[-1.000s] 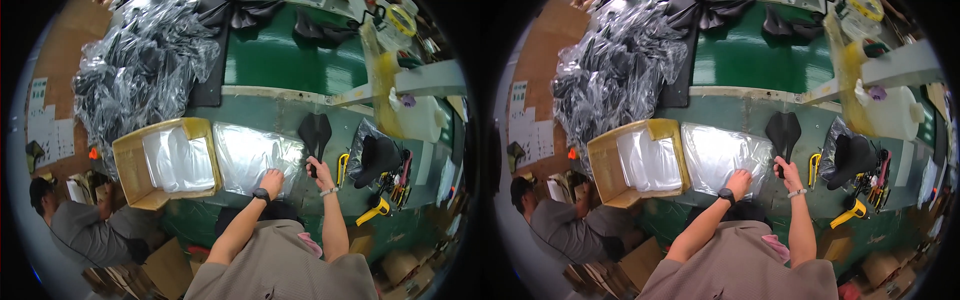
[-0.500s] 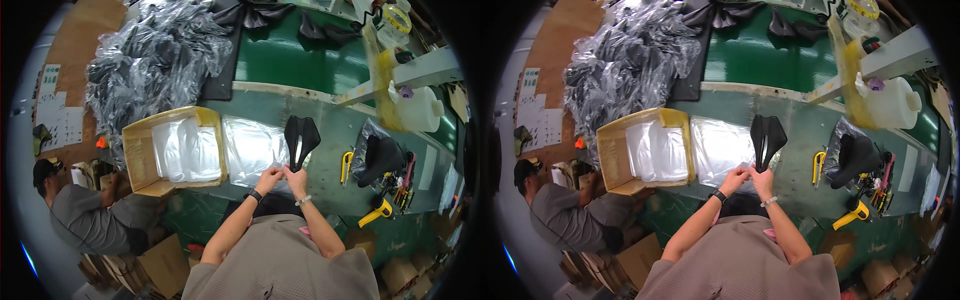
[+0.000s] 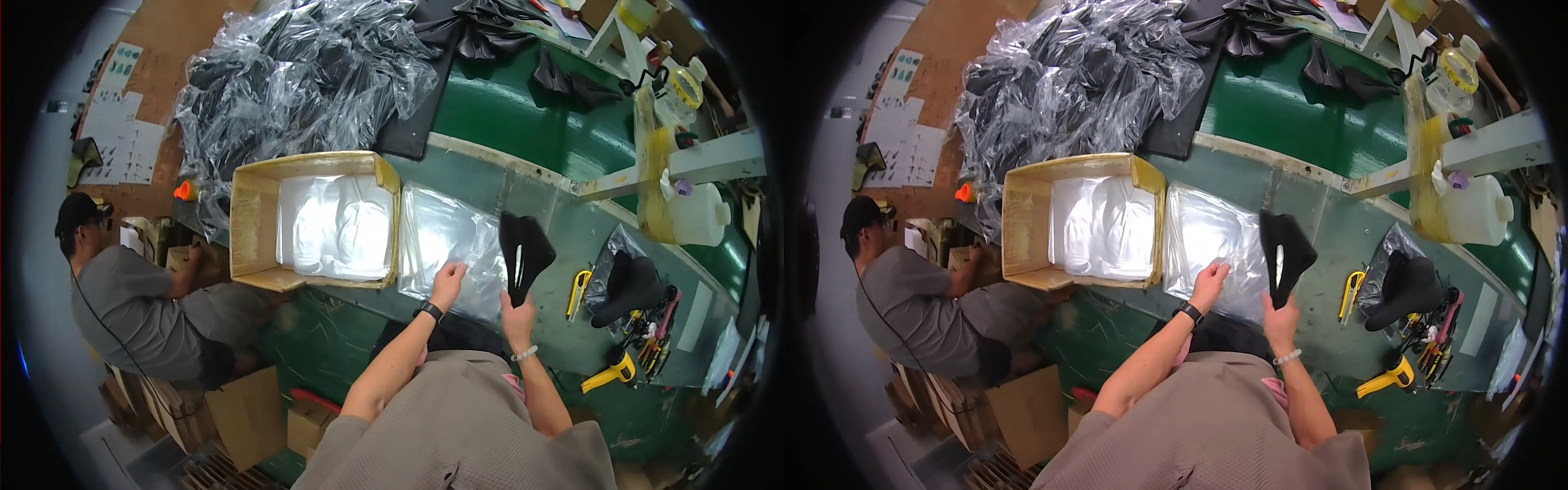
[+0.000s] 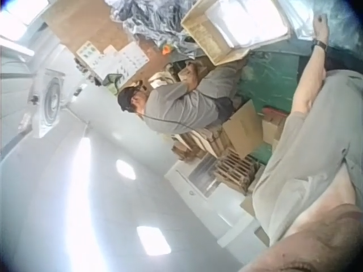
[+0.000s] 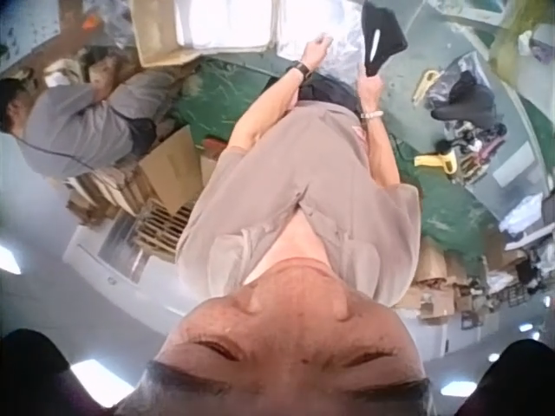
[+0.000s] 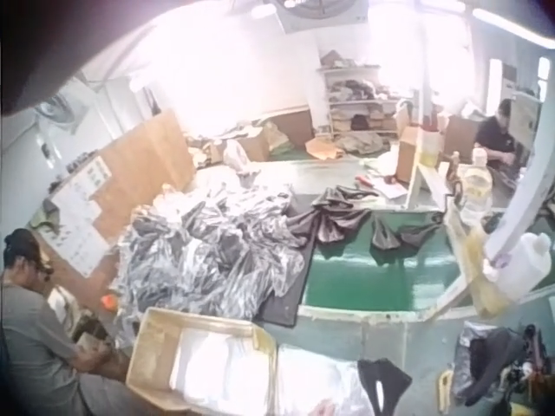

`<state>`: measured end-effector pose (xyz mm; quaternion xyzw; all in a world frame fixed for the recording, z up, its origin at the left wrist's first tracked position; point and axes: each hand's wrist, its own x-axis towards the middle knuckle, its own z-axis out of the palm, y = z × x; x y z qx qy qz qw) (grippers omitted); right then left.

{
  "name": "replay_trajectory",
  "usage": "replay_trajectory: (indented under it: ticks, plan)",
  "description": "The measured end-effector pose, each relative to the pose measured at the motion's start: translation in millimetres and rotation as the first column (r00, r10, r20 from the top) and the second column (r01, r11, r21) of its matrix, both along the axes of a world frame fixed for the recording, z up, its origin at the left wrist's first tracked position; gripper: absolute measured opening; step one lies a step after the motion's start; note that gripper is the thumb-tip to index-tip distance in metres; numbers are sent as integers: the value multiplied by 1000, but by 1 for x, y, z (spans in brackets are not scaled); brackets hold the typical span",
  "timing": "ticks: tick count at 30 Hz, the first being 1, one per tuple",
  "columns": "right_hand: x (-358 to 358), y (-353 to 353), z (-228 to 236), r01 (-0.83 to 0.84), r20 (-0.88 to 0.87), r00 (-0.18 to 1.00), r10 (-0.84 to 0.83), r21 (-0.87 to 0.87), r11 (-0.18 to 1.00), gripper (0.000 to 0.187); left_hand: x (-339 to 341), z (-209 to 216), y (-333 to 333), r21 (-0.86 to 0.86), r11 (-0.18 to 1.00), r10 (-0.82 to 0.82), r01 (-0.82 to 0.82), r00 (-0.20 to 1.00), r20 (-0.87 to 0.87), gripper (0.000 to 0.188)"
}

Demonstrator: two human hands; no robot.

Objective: Packing bicycle seats into plastic bags at a manufacturing facility workbench.

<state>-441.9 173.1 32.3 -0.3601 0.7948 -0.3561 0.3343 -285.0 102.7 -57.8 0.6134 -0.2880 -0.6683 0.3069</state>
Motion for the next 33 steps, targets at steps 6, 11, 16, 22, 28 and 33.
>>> replay_trajectory:
  ticks: [6,11,16,22,28,33]
  plan:
    - [-3,13,17,-465,-235,825,514,236,853,38,-24,-59,-5,129,987,-100,96,995,22,34]
    - [2,21,-14,-549,-218,657,722,518,656,36,-8,-99,16,-24,980,189,-196,900,393,38]
    - [-1,16,-7,-526,-296,602,742,552,647,39,-36,46,-15,-398,915,265,-73,852,451,30]
    - [-47,31,-105,-778,-349,601,719,-49,627,32,-35,108,18,-550,258,-509,794,596,621,15]
    - [-18,-27,50,-29,909,372,-189,214,976,35,35,181,21,-606,652,-274,456,887,372,21]
    - [20,-69,74,126,837,533,-125,68,990,27,40,200,34,-278,831,-555,482,749,-362,30]
